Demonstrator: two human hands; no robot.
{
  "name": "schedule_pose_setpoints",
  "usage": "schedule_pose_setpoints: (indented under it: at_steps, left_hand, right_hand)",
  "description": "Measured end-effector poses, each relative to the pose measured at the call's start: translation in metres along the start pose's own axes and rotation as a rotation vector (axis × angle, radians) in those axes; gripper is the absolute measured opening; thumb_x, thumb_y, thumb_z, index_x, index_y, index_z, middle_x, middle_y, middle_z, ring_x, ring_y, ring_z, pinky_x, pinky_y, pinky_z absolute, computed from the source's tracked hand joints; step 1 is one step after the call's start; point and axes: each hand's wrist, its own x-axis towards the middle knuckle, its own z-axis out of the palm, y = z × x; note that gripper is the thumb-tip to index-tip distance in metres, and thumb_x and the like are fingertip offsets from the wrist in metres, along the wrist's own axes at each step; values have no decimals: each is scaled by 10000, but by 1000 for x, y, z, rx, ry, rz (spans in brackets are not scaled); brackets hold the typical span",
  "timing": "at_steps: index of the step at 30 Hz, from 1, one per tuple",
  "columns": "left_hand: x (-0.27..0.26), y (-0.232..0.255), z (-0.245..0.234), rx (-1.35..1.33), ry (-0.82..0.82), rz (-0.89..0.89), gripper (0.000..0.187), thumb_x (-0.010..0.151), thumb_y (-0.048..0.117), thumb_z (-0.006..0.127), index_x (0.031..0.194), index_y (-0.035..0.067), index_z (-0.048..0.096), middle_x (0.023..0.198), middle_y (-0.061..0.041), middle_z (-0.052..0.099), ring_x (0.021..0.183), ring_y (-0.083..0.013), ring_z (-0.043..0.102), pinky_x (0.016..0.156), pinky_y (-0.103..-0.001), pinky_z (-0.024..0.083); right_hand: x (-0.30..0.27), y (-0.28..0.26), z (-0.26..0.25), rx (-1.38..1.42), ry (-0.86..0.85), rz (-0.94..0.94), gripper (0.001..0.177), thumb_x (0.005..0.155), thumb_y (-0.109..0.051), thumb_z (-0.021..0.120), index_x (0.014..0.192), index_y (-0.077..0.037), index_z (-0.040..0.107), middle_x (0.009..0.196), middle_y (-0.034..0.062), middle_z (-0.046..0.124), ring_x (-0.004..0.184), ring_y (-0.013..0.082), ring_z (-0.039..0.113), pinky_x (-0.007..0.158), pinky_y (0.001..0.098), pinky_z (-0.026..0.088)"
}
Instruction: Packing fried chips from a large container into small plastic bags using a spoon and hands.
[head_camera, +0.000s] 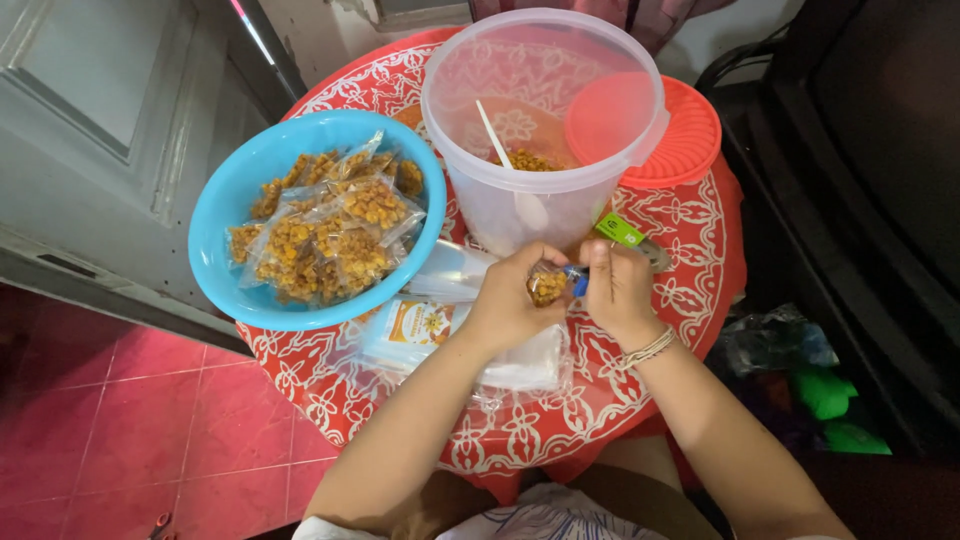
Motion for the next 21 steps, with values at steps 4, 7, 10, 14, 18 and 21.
schedule_pose_setpoints:
  at_steps: [4, 7, 10, 14, 18, 21]
  left_hand:
    - [0, 3, 0, 10, -12, 13, 432, 620, 130, 815, 1045, 140, 739, 825, -129, 731, 790, -283, 739, 701, -357, 595]
    - [1, -1, 1, 17, 1, -21, 365, 629, 161, 819, 987, 145, 751, 814, -125, 736, 787, -272, 745, 686, -354, 589]
    - [2, -1, -3, 4, 27, -14, 357, 657, 137, 808, 1010, 115, 754, 814, -162, 739, 797, -323, 749, 687, -394, 592]
    - [7, -19, -2, -82, 120, -115, 343, 673, 174, 814, 1009, 129, 763, 811, -114, 743, 794, -238, 735, 717, -346, 588]
    - [9, -31, 0, -138, 143, -130, 360, 661, 177, 851, 1007, 115, 772, 813, -89, 747, 799, -200, 729, 731, -333, 588]
    - [8, -35, 4, -156, 119, -136, 333, 662, 173, 850, 983, 125, 777, 811, -75, 750, 809, -176, 723, 741, -336, 593]
  right_hand:
    - [3, -3, -4, -27, 5, 4, 551, 1133, -221, 312, 660, -113, 574, 564, 135, 547, 594, 420, 606, 575, 427, 501]
    - [4, -1, -4, -30, -4, 31, 566, 1142, -230, 313, 657, -109, 578, 572, 150, 562, 612, 434, 612, 585, 449, 502]
    - [3, 3, -5, 51, -11, 74, 546, 1149, -226, 300, 704, -95, 587, 596, 147, 578, 611, 408, 618, 620, 428, 509]
    - [0, 6, -3, 96, -40, 41, 524, 1140, -248, 328, 735, -89, 620, 611, 125, 620, 626, 384, 650, 637, 406, 522]
    - [0, -6, -3, 88, -92, -5, 506, 1126, -246, 362, 738, -78, 638, 638, 165, 645, 648, 446, 645, 625, 466, 521]
    - [-5, 4, 1, 124, -112, 9, 536, 1124, -261, 338, 682, -106, 598, 587, 139, 600, 597, 393, 628, 599, 414, 507]
